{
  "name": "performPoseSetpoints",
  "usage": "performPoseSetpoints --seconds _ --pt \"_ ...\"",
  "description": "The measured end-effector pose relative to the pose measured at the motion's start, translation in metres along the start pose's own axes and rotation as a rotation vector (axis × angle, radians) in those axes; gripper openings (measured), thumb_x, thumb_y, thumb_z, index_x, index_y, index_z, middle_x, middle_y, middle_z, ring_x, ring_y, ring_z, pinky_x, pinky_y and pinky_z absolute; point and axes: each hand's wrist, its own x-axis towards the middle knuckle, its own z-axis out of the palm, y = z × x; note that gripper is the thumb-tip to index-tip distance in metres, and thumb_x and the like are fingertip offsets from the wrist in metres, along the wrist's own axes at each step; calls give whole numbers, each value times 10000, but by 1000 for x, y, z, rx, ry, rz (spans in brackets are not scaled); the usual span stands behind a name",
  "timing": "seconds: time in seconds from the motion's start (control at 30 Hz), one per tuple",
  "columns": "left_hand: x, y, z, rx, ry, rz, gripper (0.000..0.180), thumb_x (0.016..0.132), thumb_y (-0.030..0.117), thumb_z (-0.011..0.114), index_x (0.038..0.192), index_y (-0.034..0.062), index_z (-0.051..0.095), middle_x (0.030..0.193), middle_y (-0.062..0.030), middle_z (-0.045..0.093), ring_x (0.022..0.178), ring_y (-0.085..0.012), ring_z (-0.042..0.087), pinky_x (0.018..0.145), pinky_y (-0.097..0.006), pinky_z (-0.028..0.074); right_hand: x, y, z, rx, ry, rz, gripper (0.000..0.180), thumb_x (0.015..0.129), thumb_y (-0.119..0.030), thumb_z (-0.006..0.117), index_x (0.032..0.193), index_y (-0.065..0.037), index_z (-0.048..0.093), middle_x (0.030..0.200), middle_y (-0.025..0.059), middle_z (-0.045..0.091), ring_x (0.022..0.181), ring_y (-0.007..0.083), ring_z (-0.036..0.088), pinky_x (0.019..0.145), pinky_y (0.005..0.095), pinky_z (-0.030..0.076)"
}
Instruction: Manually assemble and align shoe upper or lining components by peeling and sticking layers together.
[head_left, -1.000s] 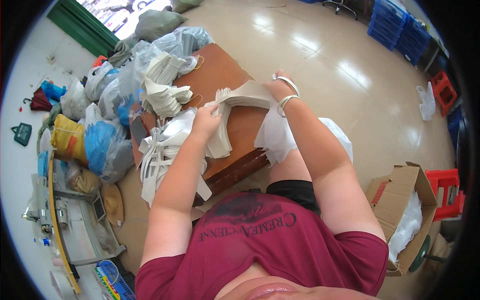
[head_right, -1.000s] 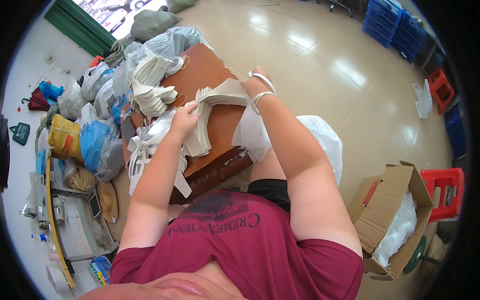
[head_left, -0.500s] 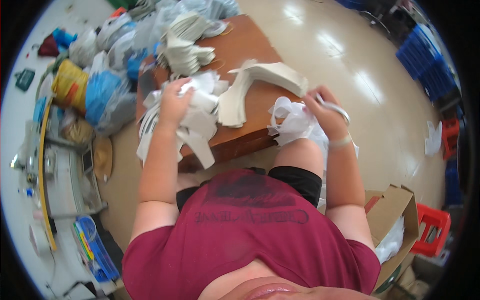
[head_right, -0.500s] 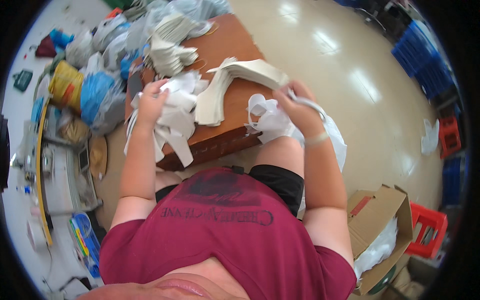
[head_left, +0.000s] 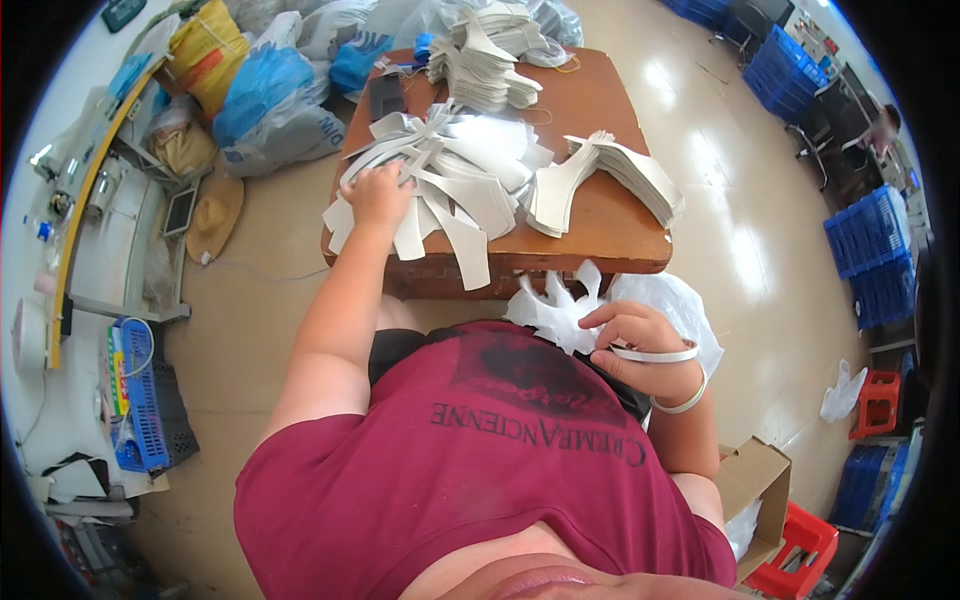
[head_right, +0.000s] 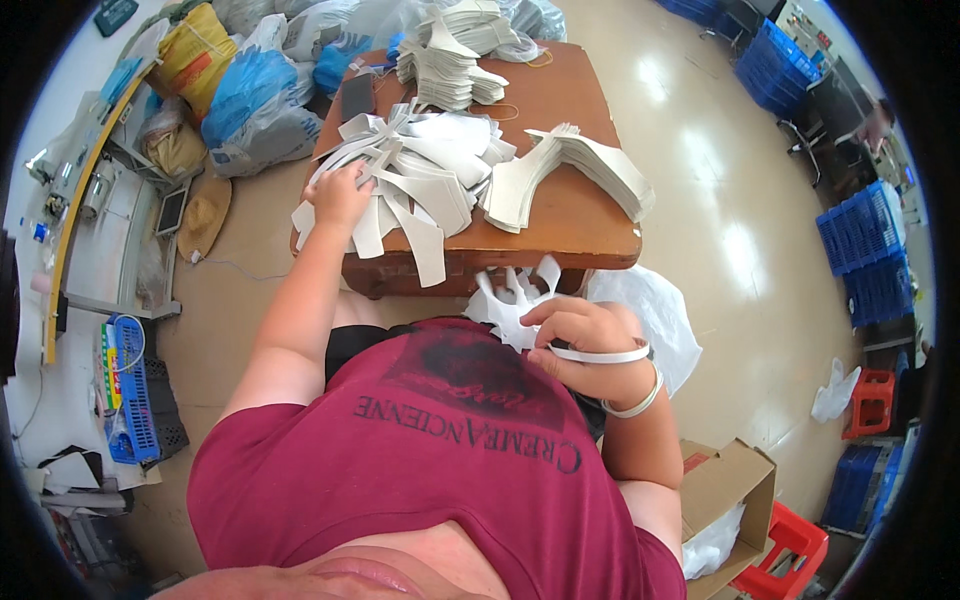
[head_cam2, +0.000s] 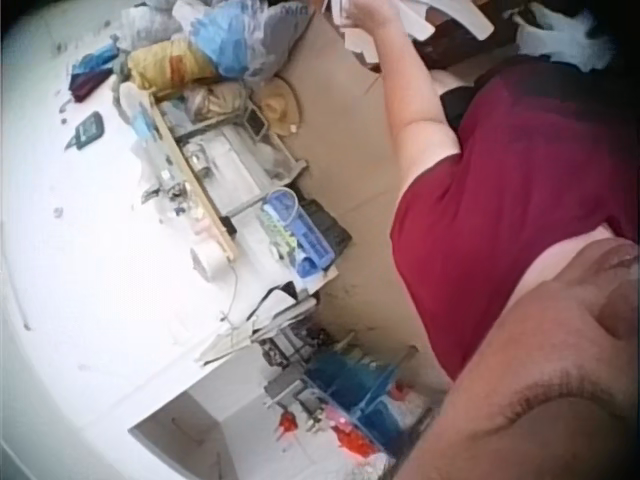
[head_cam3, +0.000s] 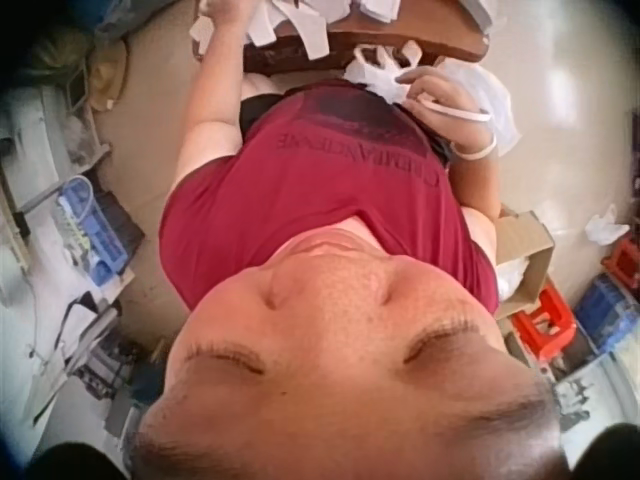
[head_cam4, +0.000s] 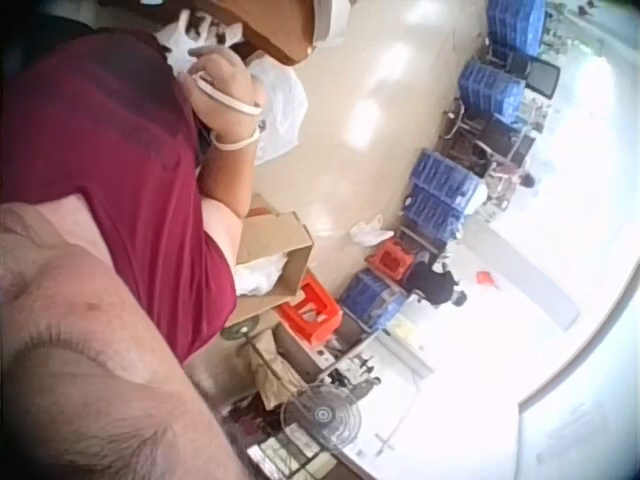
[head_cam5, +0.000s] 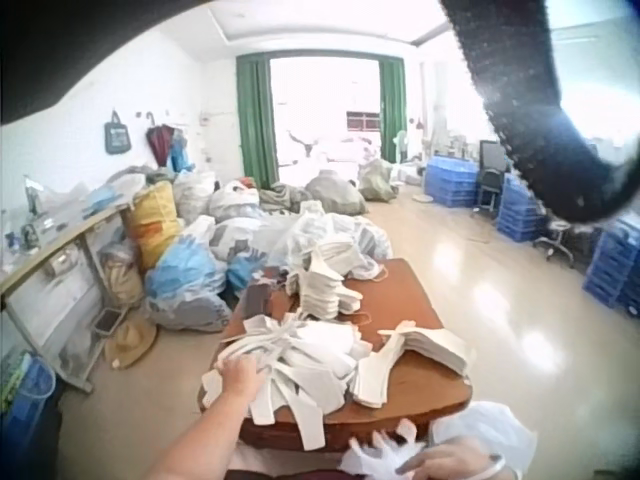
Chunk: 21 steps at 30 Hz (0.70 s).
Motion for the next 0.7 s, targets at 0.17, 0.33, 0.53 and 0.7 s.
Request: performPoseSetpoints --seconds 0.17,0.33,0.53,0.7 --pt "12 -4 5 -203 145 69 273 808 240 702 1075 183 717 1023 -57 699 1035 -244 616 934 -452 352 -2 -7 4 -98 -16 -40 204 735 -149 775 721 -92 580 921 50 712 642 231 639 553 330 469" --pt "38 -21 -18 -717 308 224 238 759 109 764 994 82 742 961 -95 683 896 -271 655 755 -318 514 3 -10 7 -24 5 -27 190 727 -118 771 724 -91 583 927 44 716 655 234 649 553 332 475" --pt "31 31 -134 -940 233 337 150 840 64 733 986 37 721 907 -44 644 788 -125 620 724 -239 492 -2 -2 -2 -71 -16 -20 157 726 -91 765 723 -88 608 780 56 684 648 259 639 550 352 475" --pt "-21 90 -175 -1544 -1 475 313 859 -51 689 1091 50 505 941 -30 642 681 -7 491 603 -174 416 -7 -17 -23 -148 -62 10 167 685 -62 776 742 -83 620 708 64 645 631 290 606 534 380 454"
